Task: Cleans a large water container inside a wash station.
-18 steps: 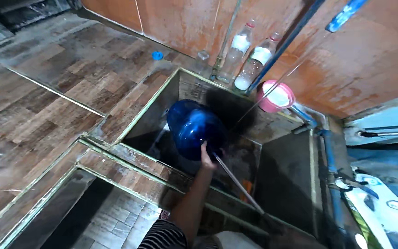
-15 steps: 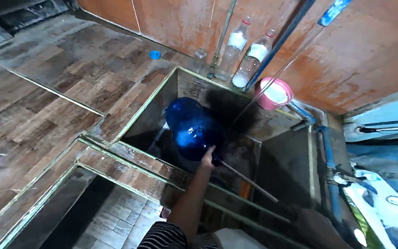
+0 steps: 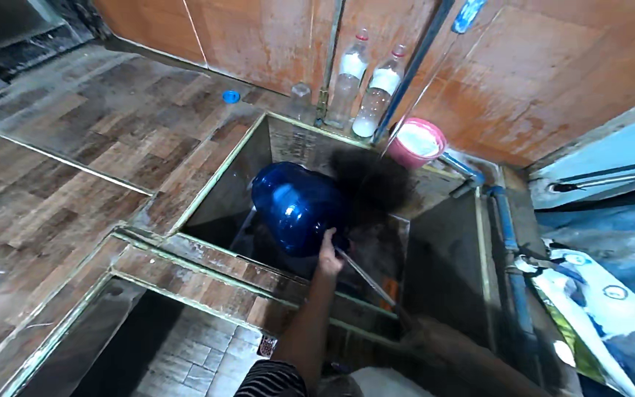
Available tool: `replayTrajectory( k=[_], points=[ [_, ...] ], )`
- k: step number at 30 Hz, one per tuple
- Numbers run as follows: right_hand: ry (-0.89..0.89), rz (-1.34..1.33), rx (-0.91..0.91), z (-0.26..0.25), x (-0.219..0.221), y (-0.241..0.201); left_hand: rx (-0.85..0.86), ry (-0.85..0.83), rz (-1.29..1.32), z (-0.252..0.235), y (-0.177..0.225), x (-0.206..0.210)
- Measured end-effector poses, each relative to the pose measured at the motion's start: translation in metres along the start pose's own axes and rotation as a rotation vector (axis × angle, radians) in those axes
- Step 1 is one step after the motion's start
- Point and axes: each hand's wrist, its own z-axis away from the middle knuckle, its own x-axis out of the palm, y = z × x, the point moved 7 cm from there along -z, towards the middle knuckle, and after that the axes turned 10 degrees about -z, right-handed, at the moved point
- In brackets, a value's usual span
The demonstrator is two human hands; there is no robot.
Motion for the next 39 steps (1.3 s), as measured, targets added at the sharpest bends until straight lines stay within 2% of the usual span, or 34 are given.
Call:
replayTrajectory(
  k=[1, 2, 3, 5, 6, 7, 8, 10, 12, 13, 14, 17, 18, 19, 20, 21, 24, 25, 26, 28, 30, 31, 32, 35, 36, 37, 39],
  points=[
    [-0.225, -0.373, 0.002, -0.003, 0.025, 0.003, 0.034, -0.029, 0.102, 0.003, 0.007, 0.004],
    [-0.371, -0.577, 0.028, -0.003, 0.039, 0.001, 0.054, -0.042, 0.171, 0.006, 0.014, 0.004],
    [-0.338, -0.53, 0.029, -0.002, 0.034, -0.002, 0.055, -0.026, 0.177, 0.008, 0.019, 0.002],
    [0.097, 0.11, 0.059, 0.01, -0.015, -0.015, -0.002, 0.057, -0.034, 0.006, 0.021, -0.008],
    [0.259, 0.418, 0.158, 0.019, -0.033, -0.022, -0.051, 0.049, -0.14, 0.003, 0.018, -0.014],
    [0.353, 0.582, 0.208, 0.023, -0.038, -0.022, -0.077, 0.056, -0.225, 0.0, 0.013, -0.017],
    [0.383, 0.628, 0.205, 0.025, -0.036, -0.02, -0.072, 0.081, -0.281, -0.004, 0.009, -0.017],
    [0.243, 0.387, 0.141, 0.021, -0.017, -0.004, -0.016, 0.056, -0.201, -0.005, 0.006, -0.009],
    [-0.004, -0.119, 0.059, 0.022, 0.019, 0.022, 0.048, -0.02, -0.012, 0.004, 0.018, 0.0],
    [-0.081, -0.292, 0.055, 0.03, 0.032, 0.032, 0.07, -0.05, 0.048, 0.008, 0.027, 0.0],
    [-0.044, -0.263, 0.047, 0.04, 0.029, 0.04, 0.068, -0.061, 0.055, 0.01, 0.033, -0.003],
    [0.335, 0.357, 0.059, 0.069, -0.042, 0.061, -0.06, 0.032, -0.268, 0.005, 0.03, -0.025],
    [0.47, 0.53, 0.024, 0.074, -0.057, 0.062, -0.093, 0.06, -0.331, 0.004, 0.024, -0.029],
    [0.53, 0.608, -0.005, 0.075, -0.062, 0.063, -0.089, 0.089, -0.359, 0.003, 0.017, -0.031],
    [0.476, 0.577, 0.025, 0.072, -0.057, 0.063, -0.053, 0.084, -0.338, 0.002, 0.013, -0.027],
    [0.343, 0.446, 0.053, 0.068, -0.043, 0.063, 0.012, 0.034, -0.246, 0.001, 0.012, -0.018],
    [-0.133, -0.217, 0.016, 0.055, 0.025, 0.069, 0.141, -0.228, 0.164, 0.0, 0.019, 0.002],
    [-0.16, -0.251, 0.022, 0.052, 0.029, 0.069, 0.142, -0.252, 0.207, -0.001, 0.021, 0.002],
    [-0.067, -0.095, 0.022, 0.053, 0.015, 0.068, 0.114, -0.207, 0.155, -0.001, 0.02, -0.004],
    [0.28, 0.377, 0.016, 0.062, -0.035, 0.068, 0.01, -0.044, -0.141, 0.004, 0.013, -0.015],
    [0.574, 0.642, -0.119, 0.071, -0.057, 0.069, -0.049, 0.032, -0.242, 0.007, 0.008, -0.021],
    [0.521, 0.602, -0.091, 0.071, -0.052, 0.066, -0.022, 0.02, -0.203, 0.006, 0.007, -0.017],
    [0.345, 0.457, -0.005, 0.069, -0.036, 0.062, 0.031, -0.04, -0.111, 0.004, 0.008, -0.01],
    [-0.148, -0.193, 0.023, 0.057, 0.031, 0.075, 0.14, -0.242, 0.217, 0.002, 0.012, 0.0],
    [-0.145, -0.188, 0.034, 0.057, 0.029, 0.073, 0.143, -0.243, 0.25, 0.002, 0.012, -0.002],
    [-0.015, 0.009, 0.045, 0.062, 0.01, 0.065, 0.123, -0.189, 0.208, 0.003, 0.011, -0.007],
    [0.38, 0.478, 0.019, 0.076, -0.04, 0.057, 0.041, -0.04, -0.043, 0.009, 0.005, -0.016]
  ],
)
